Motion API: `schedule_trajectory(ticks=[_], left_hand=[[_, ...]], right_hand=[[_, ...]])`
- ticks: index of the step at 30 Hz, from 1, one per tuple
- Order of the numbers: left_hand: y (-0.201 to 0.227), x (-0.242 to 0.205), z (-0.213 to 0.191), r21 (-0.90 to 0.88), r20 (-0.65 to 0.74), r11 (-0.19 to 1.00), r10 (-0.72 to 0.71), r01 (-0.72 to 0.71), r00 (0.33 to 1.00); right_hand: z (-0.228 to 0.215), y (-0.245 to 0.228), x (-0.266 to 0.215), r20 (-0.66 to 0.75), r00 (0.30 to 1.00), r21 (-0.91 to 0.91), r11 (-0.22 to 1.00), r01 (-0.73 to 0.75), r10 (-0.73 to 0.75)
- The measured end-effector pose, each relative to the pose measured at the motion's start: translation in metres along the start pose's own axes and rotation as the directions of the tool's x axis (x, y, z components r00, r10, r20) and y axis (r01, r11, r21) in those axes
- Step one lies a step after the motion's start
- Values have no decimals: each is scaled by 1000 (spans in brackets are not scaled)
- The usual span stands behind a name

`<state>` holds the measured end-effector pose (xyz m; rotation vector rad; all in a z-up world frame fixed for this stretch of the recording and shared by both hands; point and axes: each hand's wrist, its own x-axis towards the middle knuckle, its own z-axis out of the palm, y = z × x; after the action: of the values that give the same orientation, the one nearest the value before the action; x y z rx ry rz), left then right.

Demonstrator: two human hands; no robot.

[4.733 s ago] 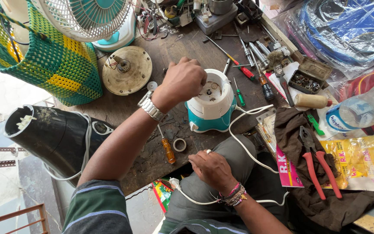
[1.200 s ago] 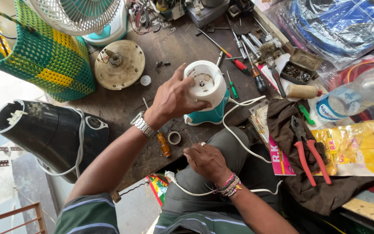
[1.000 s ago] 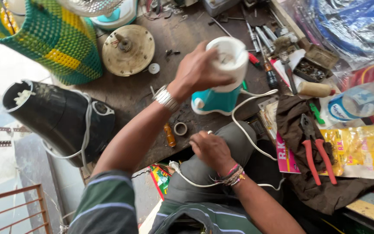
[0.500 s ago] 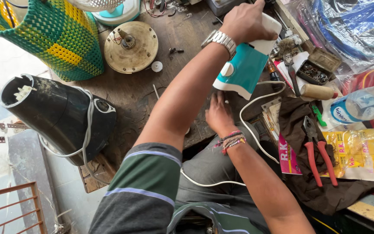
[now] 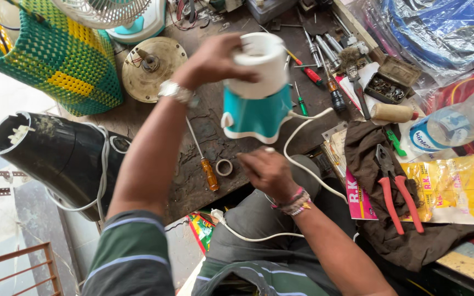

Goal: The person repairs a small teal and white appliance by unscrewing the base, adjusting internal wiring, and reassembling the unit. They use a screwdriver to remove and tighten screws, apply a liquid from a bottle to the motor area, and test the device by turning a knob.

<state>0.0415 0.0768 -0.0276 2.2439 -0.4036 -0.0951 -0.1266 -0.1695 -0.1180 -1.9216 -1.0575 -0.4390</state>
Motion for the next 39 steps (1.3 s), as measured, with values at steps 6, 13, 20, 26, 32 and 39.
schedule_trajectory(ticks=[6,13,20,26,32,39], left_hand=[[-15,-68,-22,-66,1,982,-177,176,984],[12,-112,21,56,-65,991,126,-123,990],[29,-111,23,95,-80,991,102,-95,992],[49,-111,31,148,-30,975,172,-166,985],[67,-110,44,234,-29,905,371,-355,928],[71,-108,52,251,26,892,383,-377,923]], right_hand=[[-43,85,37,-440,791,108,899,-424,426],[-24,204,38,206,907,-333,898,-288,367],[36,232,24,285,874,-391,880,-269,394],[18,222,23,260,878,-534,818,-216,402],[-92,124,82,56,693,26,693,-721,719],[-123,7,117,397,916,-172,985,21,50]])
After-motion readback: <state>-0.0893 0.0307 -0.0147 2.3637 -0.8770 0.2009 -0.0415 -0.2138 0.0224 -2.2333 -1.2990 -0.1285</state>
